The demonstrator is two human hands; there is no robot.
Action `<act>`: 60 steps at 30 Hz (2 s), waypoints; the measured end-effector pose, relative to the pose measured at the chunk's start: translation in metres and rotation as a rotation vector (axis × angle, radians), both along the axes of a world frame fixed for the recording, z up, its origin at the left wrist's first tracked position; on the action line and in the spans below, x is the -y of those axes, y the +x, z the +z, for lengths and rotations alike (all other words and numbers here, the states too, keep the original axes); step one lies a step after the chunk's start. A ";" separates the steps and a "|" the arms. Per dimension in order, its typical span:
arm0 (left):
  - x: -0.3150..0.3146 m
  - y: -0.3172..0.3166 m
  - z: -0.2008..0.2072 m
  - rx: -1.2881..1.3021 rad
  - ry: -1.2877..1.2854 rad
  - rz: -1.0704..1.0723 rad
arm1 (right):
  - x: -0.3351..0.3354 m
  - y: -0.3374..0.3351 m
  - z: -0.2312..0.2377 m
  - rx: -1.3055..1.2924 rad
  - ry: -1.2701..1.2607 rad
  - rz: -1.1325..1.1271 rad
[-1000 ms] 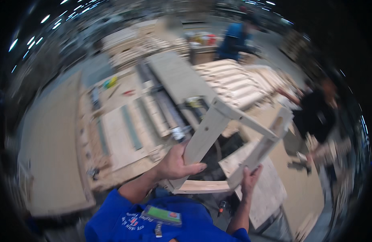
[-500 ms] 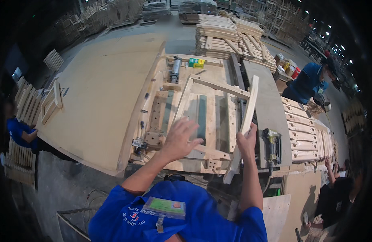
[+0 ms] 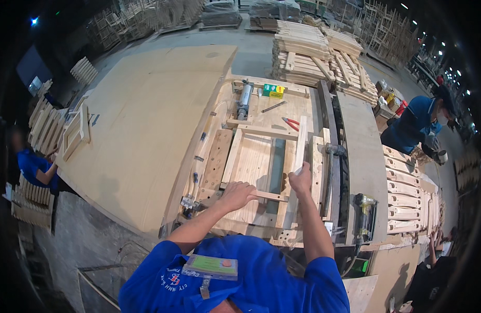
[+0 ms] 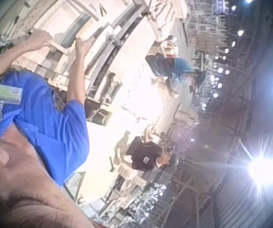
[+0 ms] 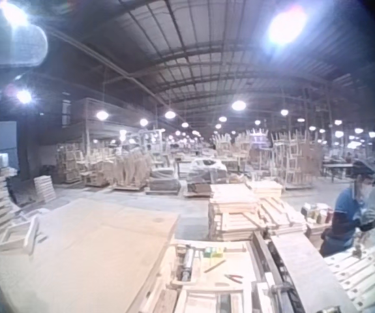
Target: The person assembles wooden chair frames on a workbench. They position frame pieces, use a pneumatic nail gun to fasten joints, and pass completed frames to a coworker. The process repeats with multiple frames.
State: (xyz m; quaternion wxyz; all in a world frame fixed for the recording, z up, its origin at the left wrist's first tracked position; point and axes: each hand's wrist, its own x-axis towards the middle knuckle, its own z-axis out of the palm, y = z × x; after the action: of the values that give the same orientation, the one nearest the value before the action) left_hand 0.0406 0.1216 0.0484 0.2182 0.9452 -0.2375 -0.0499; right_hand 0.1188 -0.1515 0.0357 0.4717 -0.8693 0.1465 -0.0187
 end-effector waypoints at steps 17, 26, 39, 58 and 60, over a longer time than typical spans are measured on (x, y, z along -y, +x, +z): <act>0.011 -0.007 -0.014 -0.025 -0.025 0.128 | 0.001 0.011 -0.017 -0.131 -0.454 0.161; 0.004 -0.005 -0.014 -0.091 -0.014 0.157 | -0.108 -0.044 -0.011 0.162 -0.523 0.580; -0.114 -0.047 0.046 0.447 -0.146 0.082 | -0.121 -0.054 -0.014 0.178 -0.691 0.620; 0.012 0.025 0.005 0.072 -0.411 0.134 | 0.043 -0.166 0.025 0.503 -0.677 -0.001; 0.019 0.031 -0.007 -0.003 -0.394 0.097 | 0.068 -0.190 0.044 0.392 -0.850 -0.071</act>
State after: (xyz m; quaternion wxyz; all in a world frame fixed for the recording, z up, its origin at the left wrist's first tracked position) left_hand 0.0717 0.1022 0.0415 0.4014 0.8946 -0.1963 0.0066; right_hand -0.0710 -0.2195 0.0797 0.0920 -0.9599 0.0635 -0.2570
